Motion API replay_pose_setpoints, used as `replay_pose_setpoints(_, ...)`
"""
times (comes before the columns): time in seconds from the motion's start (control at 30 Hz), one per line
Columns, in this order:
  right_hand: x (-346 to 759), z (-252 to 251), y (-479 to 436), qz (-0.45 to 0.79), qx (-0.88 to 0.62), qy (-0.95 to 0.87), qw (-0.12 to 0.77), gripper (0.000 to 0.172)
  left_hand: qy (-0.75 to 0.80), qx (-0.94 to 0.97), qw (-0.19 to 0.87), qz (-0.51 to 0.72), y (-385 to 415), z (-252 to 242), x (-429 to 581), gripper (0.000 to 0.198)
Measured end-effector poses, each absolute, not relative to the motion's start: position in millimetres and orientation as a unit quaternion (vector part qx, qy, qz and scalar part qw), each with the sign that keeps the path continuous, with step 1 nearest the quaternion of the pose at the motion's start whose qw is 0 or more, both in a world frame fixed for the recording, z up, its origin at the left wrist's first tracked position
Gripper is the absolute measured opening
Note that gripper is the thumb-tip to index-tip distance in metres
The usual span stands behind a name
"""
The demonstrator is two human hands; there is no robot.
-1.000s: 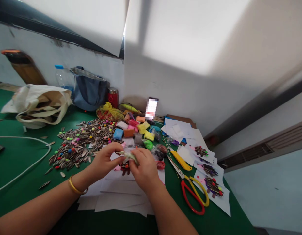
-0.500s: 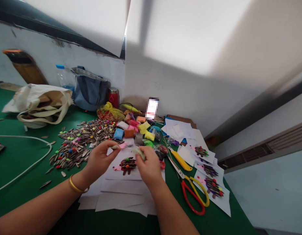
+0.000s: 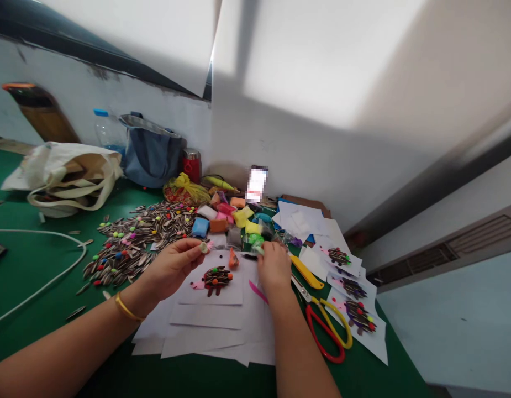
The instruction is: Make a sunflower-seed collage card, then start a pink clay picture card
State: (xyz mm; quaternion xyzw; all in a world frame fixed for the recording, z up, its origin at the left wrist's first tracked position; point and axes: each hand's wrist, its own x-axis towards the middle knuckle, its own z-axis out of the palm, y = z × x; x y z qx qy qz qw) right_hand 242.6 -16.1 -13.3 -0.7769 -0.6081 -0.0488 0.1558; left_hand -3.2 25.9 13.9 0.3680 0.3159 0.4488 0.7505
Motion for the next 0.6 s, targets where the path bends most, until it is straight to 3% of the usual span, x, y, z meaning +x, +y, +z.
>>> replay_pose_setpoints(0.17,226,-3,-25,-0.101,-0.714,-0.635,0.278,0.043,0.291,0.353,0.777,0.431,22,14,-3,0.033)
replay_pose_setpoints(0.27,201,5,-37,-0.042,-0.595,-0.704,0.386,0.033,0.277,0.368,0.788,0.408,17,12,-1,0.035)
replay_pose_setpoints(0.37,176,9,-48,0.051,-0.503,-0.745,0.435,0.031,0.262,0.393,0.802,0.365,11,8,3,0.034)
replay_pose_setpoints(0.6,167,8,-51,0.078,-0.491,-0.697,0.517,0.011,0.236,0.424,0.814,0.319,8,4,7,0.028)
